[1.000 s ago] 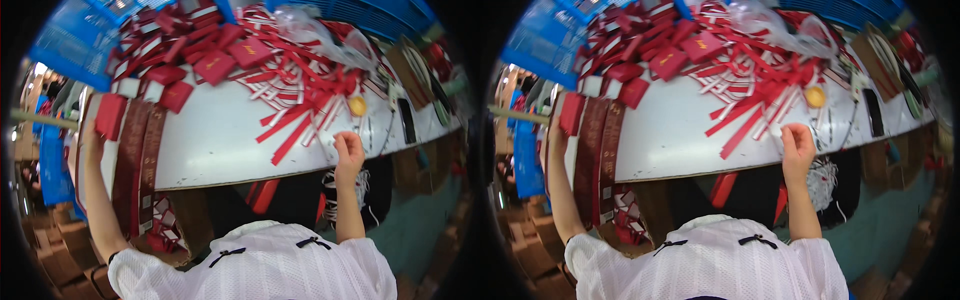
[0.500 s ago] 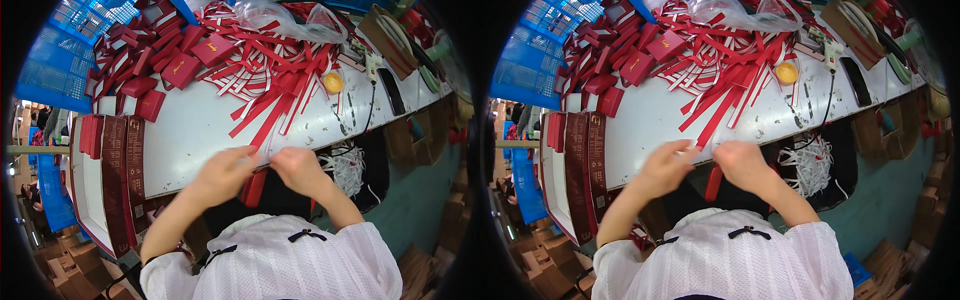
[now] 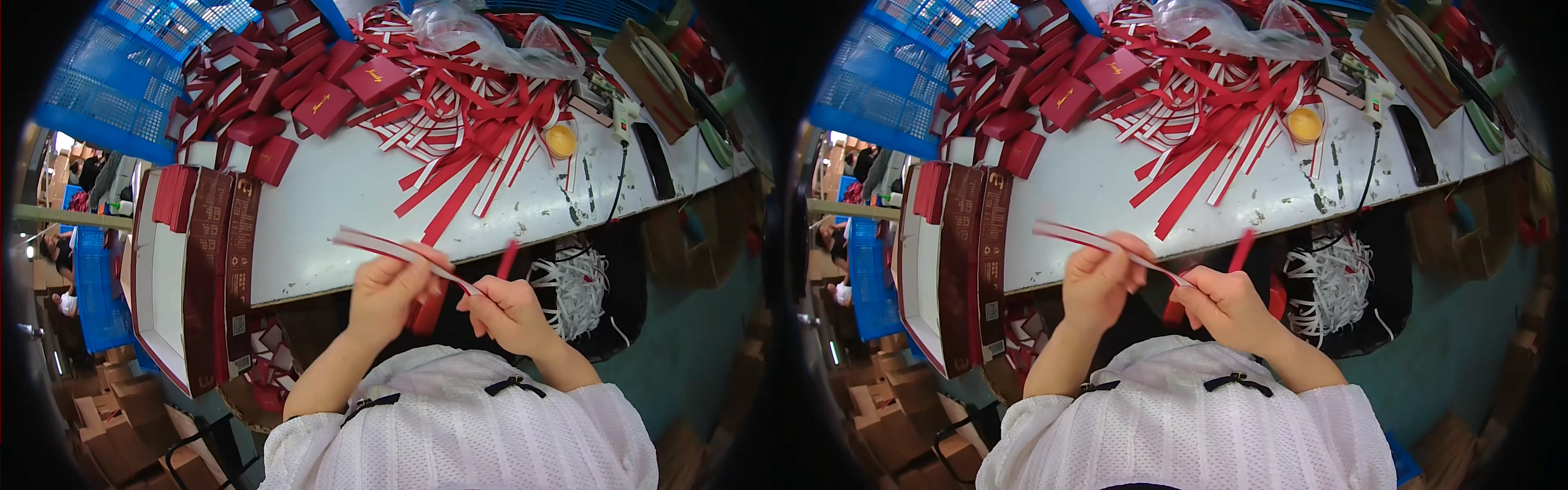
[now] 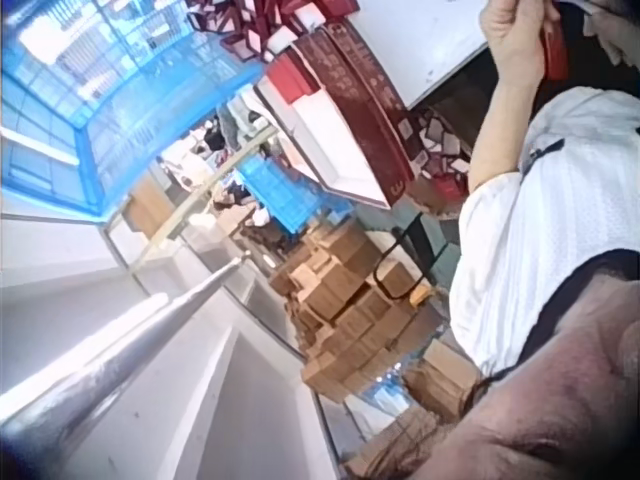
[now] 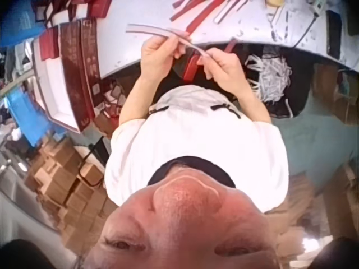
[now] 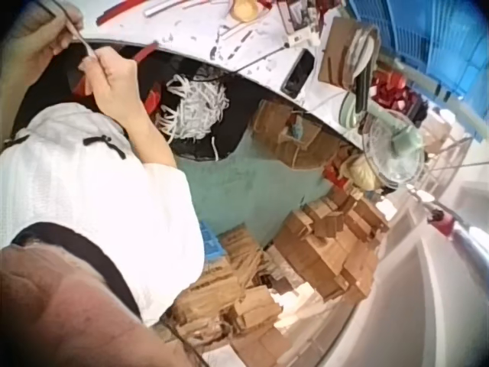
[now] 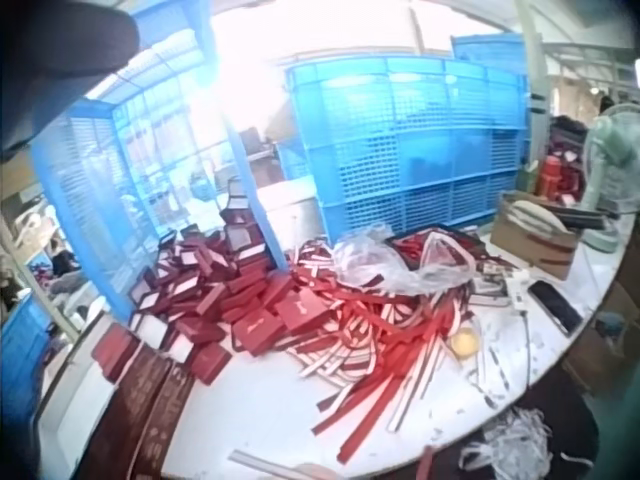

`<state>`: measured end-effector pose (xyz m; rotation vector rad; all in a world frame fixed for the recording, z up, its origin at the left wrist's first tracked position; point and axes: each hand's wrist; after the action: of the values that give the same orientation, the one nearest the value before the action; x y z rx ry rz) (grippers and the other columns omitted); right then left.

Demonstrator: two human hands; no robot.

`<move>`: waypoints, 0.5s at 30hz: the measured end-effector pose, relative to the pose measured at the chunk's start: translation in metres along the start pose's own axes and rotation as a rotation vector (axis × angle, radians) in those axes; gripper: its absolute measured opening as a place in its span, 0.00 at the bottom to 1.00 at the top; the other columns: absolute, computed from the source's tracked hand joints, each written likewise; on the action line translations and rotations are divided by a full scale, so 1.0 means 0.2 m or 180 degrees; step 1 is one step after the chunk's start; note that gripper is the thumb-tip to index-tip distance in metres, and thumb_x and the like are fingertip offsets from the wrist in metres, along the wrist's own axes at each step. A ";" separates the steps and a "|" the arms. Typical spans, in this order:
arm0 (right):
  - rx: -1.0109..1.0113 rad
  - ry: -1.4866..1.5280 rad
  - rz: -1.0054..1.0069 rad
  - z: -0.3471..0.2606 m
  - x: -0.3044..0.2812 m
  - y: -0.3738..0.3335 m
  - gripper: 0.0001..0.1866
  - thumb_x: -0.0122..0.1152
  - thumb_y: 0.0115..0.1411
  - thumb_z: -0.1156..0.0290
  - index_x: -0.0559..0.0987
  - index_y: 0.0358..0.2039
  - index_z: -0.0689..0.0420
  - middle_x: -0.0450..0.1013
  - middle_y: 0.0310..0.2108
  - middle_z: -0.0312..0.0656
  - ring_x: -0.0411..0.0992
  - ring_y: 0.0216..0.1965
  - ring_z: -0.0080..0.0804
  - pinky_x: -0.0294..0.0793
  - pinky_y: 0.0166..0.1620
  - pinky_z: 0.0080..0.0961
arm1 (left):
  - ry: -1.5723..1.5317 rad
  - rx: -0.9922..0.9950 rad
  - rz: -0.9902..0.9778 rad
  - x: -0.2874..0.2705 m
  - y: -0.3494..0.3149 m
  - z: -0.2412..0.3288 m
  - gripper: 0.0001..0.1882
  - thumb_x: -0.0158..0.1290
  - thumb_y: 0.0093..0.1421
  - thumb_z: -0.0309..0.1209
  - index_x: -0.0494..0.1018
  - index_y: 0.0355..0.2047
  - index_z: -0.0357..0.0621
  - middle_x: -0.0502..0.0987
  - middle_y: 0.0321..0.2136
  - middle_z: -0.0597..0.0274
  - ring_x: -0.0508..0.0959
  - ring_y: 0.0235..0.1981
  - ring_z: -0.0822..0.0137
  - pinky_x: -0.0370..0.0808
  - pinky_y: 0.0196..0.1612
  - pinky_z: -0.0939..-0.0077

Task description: The person repeatedly wraps small red boxes with red ribbons by hand. They pick up a box, thread a ribbon through a slot, pull it tight, and place the finished box into a stack on the left. The process is repeated continuously throughout the clip.

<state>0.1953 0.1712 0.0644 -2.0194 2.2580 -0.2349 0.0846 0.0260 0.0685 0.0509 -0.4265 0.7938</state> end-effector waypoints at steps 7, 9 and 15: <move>0.0820 0.1340 -0.0676 0.09 -0.14 -0.03 0.09 0.49 0.57 0.69 0.72 0.28 0.62 0.70 0.18 0.42 0.65 0.15 0.22 0.63 0.20 0.16 | 0.0616 0.0312 0.0564 -0.11 -0.01 0.01 0.09 0.45 0.59 0.29 0.71 0.28 0.35 0.73 0.18 0.62 0.68 0.15 0.79 0.64 0.18 0.88; -0.0911 -0.1354 0.0896 0.09 -0.08 0.05 0.09 0.54 0.52 0.71 0.71 0.33 0.62 0.70 0.27 0.45 0.67 0.23 0.32 0.66 0.27 0.24 | 0.0791 0.0119 0.0630 -0.11 -0.01 -0.01 0.09 0.45 0.59 0.30 0.71 0.28 0.35 0.73 0.18 0.62 0.69 0.15 0.79 0.65 0.18 0.88; -0.2649 -0.2935 0.1448 0.00 0.09 0.17 0.13 0.58 0.36 0.73 0.73 0.27 0.58 0.68 0.24 0.37 0.68 0.25 0.32 0.65 0.28 0.25 | -0.0174 -0.0395 -0.0217 -0.03 -0.04 -0.16 0.11 0.41 0.61 0.30 0.69 0.34 0.34 0.74 0.27 0.60 0.74 0.26 0.73 0.72 0.30 0.81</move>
<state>0.1608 0.1574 0.0587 -1.2286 2.1460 1.5239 0.0977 0.0233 0.0373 -0.0285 -0.5223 0.6985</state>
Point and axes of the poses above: each hand's wrist, its own y-axis towards the middle knuckle, its own x-axis out of the palm, z = x × y
